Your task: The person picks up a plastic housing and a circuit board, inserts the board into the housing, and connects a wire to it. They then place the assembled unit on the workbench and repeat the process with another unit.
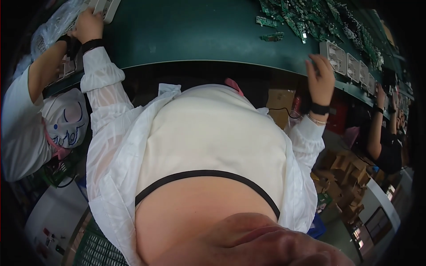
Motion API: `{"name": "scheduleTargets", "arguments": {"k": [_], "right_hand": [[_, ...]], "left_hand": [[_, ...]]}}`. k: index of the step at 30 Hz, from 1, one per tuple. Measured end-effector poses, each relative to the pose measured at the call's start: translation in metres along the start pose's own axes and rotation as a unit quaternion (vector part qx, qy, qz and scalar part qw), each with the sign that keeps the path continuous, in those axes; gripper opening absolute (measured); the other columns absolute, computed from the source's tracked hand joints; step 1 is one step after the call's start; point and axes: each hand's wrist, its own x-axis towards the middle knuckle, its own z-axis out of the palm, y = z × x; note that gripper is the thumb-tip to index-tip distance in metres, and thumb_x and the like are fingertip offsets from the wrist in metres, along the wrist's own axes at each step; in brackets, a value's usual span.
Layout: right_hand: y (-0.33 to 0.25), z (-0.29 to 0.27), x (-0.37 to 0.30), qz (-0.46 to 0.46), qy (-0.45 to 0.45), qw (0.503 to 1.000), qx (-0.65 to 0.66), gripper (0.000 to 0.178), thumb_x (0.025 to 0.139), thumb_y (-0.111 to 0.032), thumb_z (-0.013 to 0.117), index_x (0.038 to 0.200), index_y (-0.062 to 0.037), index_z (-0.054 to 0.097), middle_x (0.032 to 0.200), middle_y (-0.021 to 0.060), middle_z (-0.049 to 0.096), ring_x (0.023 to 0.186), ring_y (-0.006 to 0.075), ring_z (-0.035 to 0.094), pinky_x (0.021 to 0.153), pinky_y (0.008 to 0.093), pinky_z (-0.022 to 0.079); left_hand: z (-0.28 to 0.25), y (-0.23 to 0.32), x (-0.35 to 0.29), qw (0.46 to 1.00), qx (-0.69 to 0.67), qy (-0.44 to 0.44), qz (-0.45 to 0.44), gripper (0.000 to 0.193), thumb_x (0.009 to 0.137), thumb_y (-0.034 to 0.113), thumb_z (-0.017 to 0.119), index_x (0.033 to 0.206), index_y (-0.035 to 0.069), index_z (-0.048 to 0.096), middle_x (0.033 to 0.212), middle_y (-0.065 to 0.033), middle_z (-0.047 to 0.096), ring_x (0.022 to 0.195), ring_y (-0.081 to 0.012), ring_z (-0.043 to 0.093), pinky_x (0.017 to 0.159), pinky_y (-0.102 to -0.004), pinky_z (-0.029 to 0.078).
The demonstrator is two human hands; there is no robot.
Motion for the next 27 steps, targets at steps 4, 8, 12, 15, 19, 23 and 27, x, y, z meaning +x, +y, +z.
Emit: {"name": "scheduleTargets", "arguments": {"k": [4,8,12,15,19,23,27], "right_hand": [[-0.022,0.037,0.019,0.039,-0.045,0.996,0.059,0.024,0.094,-0.020,0.075,0.112,-0.0039,0.073,0.110,0.0106,0.071,0.076,0.0185,0.065,0.066,0.0291,0.051],[-0.013,0.074,0.047,0.040,-0.010,0.998,-0.037,0.031,0.093,-0.031,0.076,0.110,-0.0051,0.075,0.105,0.0130,0.073,0.080,0.0262,0.069,0.068,0.0358,0.054],[-0.007,0.083,0.057,0.001,-0.041,0.996,-0.084,0.028,0.092,-0.031,0.073,0.107,-0.0072,0.075,0.102,0.0133,0.073,0.085,0.0316,0.071,0.071,0.0402,0.056],[0.000,0.074,0.055,0.015,-0.105,0.991,-0.085,0.023,0.091,-0.027,0.072,0.106,-0.0093,0.075,0.099,0.0121,0.074,0.088,0.0342,0.071,0.073,0.0421,0.057],[0.000,0.066,0.050,-0.076,-0.112,0.985,-0.108,0.021,0.088,-0.022,0.070,0.105,-0.0116,0.076,0.098,0.0104,0.075,0.087,0.0335,0.072,0.074,0.0426,0.057],[-0.003,0.063,0.050,0.034,-0.113,0.980,-0.159,0.021,0.087,-0.019,0.070,0.105,-0.0122,0.075,0.095,0.0100,0.075,0.088,0.0338,0.072,0.075,0.0426,0.057],[0.007,0.066,0.056,0.017,-0.137,0.980,-0.142,0.021,0.087,-0.019,0.069,0.106,-0.0125,0.075,0.094,0.0104,0.075,0.088,0.0330,0.072,0.076,0.0417,0.057]], "left_hand": [[-0.024,0.014,-0.027,0.996,-0.075,0.041,0.037,0.034,0.094,0.035,0.070,0.116,0.009,0.074,0.117,-0.0143,0.074,0.108,-0.0336,0.071,0.092,-0.0465,0.053],[-0.076,0.073,-0.073,0.923,-0.360,0.048,0.127,0.023,0.093,0.022,0.074,0.108,0.005,0.073,0.112,-0.0131,0.075,0.099,-0.0316,0.072,0.087,-0.0375,0.055],[-0.102,0.121,-0.124,0.867,-0.434,-0.010,0.246,0.021,0.091,0.024,0.075,0.106,0.011,0.071,0.111,-0.0029,0.074,0.104,-0.0272,0.069,0.095,-0.0472,0.044],[-0.123,0.159,-0.161,0.860,-0.409,-0.033,0.302,0.013,0.090,0.015,0.075,0.100,0.010,0.068,0.113,-0.0009,0.072,0.105,-0.0251,0.066,0.099,-0.0444,0.040],[-0.124,0.170,-0.186,0.840,-0.423,-0.110,0.322,0.013,0.091,0.013,0.075,0.101,0.009,0.068,0.116,-0.0007,0.070,0.110,-0.0234,0.064,0.103,-0.0432,0.037],[-0.117,0.175,-0.193,0.835,-0.425,-0.103,0.333,0.013,0.091,0.012,0.074,0.102,0.009,0.068,0.116,-0.0009,0.070,0.110,-0.0231,0.063,0.104,-0.0438,0.036],[-0.116,0.182,-0.196,0.843,-0.407,-0.086,0.341,0.014,0.091,0.011,0.074,0.103,0.009,0.068,0.116,-0.0010,0.070,0.110,-0.0231,0.063,0.105,-0.0438,0.037]]}}
